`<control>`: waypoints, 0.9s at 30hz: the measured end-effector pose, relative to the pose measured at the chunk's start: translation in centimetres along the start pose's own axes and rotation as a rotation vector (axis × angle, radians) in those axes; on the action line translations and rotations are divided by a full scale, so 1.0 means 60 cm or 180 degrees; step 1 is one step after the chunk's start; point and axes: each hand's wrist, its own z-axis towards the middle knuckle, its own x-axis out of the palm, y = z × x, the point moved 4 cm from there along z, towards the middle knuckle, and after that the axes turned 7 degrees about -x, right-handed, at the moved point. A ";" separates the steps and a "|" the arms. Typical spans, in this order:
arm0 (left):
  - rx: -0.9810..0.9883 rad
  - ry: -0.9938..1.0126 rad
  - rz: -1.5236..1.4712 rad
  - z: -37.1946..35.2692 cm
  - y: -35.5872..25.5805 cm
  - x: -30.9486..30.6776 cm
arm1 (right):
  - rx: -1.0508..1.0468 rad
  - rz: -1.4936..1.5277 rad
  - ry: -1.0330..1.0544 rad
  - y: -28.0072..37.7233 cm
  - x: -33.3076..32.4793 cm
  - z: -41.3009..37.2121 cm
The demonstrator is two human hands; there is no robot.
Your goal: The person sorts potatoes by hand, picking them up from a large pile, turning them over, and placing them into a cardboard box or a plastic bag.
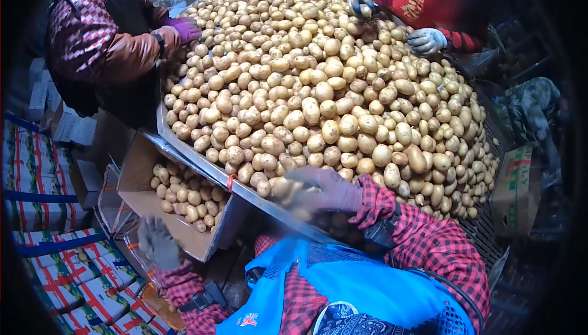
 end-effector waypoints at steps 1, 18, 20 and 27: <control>-0.0048 -0.0030 -0.0070 0.018 0.021 0.039 | -0.0181 -0.0443 -0.0014 0.004 -0.013 0.006; -0.0674 0.0536 0.2142 -0.033 0.282 0.297 | 0.0890 -0.1083 -0.0916 -0.138 -0.279 0.234; -0.0255 0.0596 0.2876 -0.048 0.276 0.327 | 0.0222 0.0655 -0.1456 -0.119 -0.269 0.192; 0.1493 0.3666 0.5379 -0.112 0.385 0.454 | 0.0015 0.4814 -0.0734 -0.060 -0.095 0.053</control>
